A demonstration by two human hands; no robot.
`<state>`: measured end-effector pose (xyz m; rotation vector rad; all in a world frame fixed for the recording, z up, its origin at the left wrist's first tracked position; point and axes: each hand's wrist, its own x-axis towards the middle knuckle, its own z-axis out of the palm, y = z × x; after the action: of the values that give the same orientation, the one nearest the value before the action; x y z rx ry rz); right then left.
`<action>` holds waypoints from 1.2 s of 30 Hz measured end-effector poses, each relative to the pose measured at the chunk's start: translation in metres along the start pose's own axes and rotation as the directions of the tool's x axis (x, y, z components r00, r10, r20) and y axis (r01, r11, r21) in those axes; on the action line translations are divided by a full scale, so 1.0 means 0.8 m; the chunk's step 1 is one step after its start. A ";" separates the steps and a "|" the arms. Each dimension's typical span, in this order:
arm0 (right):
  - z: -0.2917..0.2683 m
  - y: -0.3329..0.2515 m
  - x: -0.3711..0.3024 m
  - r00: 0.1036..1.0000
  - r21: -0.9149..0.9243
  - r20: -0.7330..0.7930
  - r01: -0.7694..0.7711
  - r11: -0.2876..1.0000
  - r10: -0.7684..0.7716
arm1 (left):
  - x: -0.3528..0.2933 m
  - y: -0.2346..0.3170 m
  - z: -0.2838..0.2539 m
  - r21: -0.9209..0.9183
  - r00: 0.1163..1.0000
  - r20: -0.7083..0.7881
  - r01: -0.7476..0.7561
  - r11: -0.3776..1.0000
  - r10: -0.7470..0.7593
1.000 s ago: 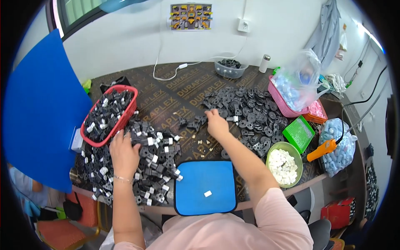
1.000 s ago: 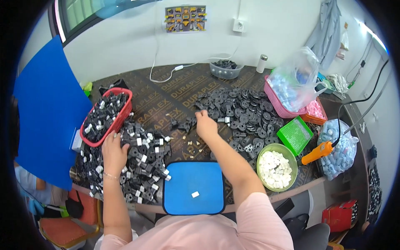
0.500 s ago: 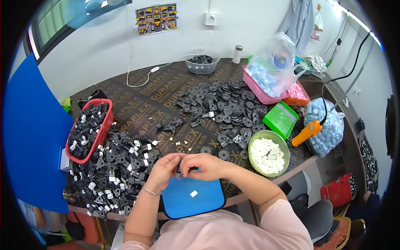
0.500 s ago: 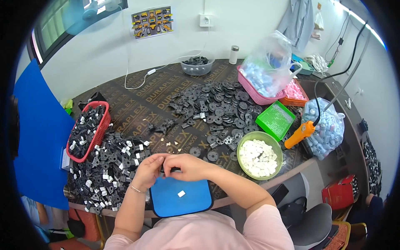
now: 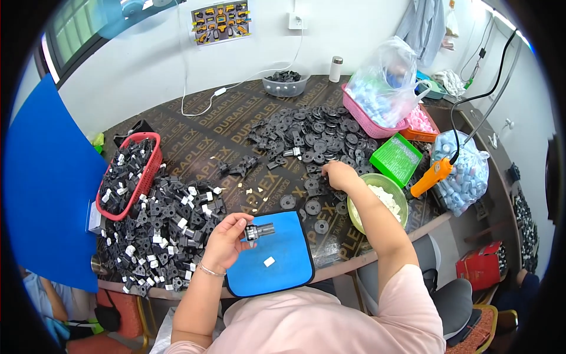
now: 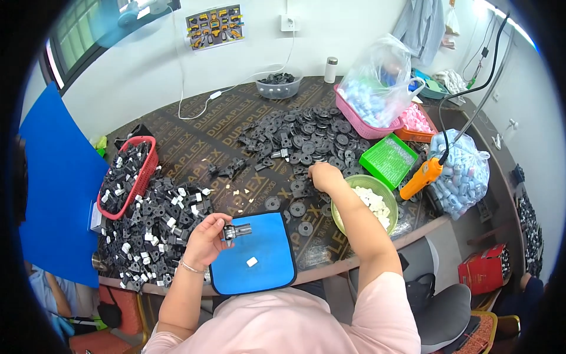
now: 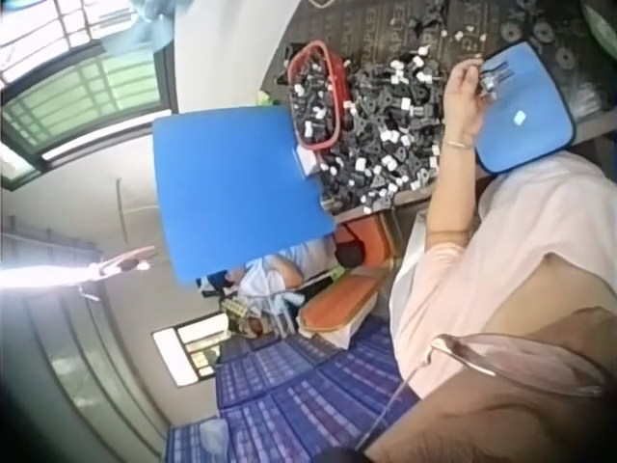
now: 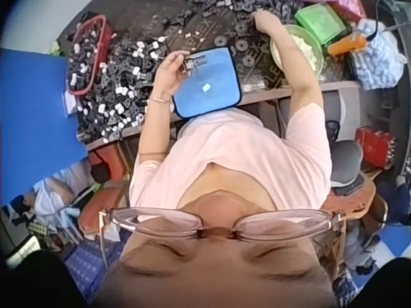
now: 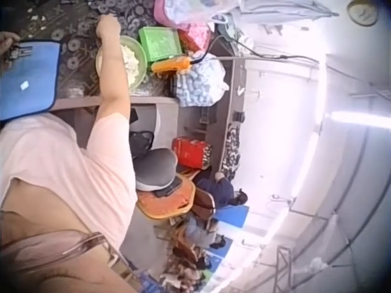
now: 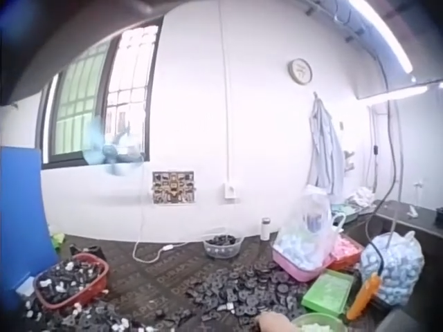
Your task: Assembling small plastic toy components by snapping white and grey pieces onto a black frame.
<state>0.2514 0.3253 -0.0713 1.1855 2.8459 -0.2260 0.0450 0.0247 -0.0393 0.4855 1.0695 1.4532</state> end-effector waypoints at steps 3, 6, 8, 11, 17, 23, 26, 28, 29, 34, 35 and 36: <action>0.004 0.002 0.004 1.000 0.007 0.024 0.003 1.000 -0.003 | -0.003 -0.003 0.003 -0.010 0.998 -0.056 0.005 1.000 -0.006; -0.007 -0.007 -0.005 0.983 0.167 -0.175 0.086 0.982 -0.057 | 0.001 -0.007 -0.002 -0.060 0.999 -0.047 0.008 0.998 -0.011; -0.036 -0.039 -0.025 0.951 0.253 -0.289 0.189 0.949 -0.112 | 0.003 -0.009 -0.001 -0.070 0.998 -0.064 -0.001 0.998 -0.003; -0.065 -0.100 -0.063 0.982 0.762 -0.057 0.160 0.627 -0.181 | 0.010 -0.016 0.001 -0.118 0.997 -0.072 -0.015 0.993 0.007; -0.050 -0.164 -0.111 0.919 0.982 0.071 0.004 0.188 -0.388 | 0.011 -0.024 0.011 -0.223 0.996 -0.068 -0.077 0.972 0.063; -0.023 -0.171 -0.114 0.960 0.948 0.013 0.077 0.309 -0.279 | 0.000 -0.020 0.012 -0.260 0.998 -0.028 -0.067 0.963 0.062; -0.023 -0.175 -0.117 0.964 0.932 0.008 0.089 0.351 -0.265 | -0.005 -0.023 0.016 -0.240 0.995 -0.036 -0.102 0.965 0.096; -0.025 -0.178 -0.120 0.963 0.906 -0.026 0.136 0.400 -0.270 | -0.006 -0.027 0.015 -0.214 0.991 -0.043 -0.137 0.967 0.130; -0.026 -0.179 -0.121 0.960 0.875 -0.063 0.185 0.447 -0.274 | -0.005 -0.029 0.013 -0.098 0.988 -0.037 -0.154 0.983 0.151; -0.028 -0.184 -0.125 0.961 0.835 -0.157 0.253 0.488 -0.228 | -0.007 -0.033 0.016 0.062 0.979 -0.052 -0.196 0.979 0.199; -0.031 -0.185 -0.126 0.966 0.820 -0.157 0.244 0.518 -0.205 | -0.007 -0.035 0.017 0.046 0.968 -0.060 -0.242 0.969 0.244; -0.030 -0.185 -0.127 0.966 0.820 -0.156 0.242 0.519 -0.206 | -0.008 -0.036 0.018 0.031 0.955 -0.068 -0.287 0.957 0.289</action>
<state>0.2181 0.1552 -0.0199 0.8200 2.9251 -1.7733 0.0736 0.0199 -0.0545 0.6284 1.1056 1.7282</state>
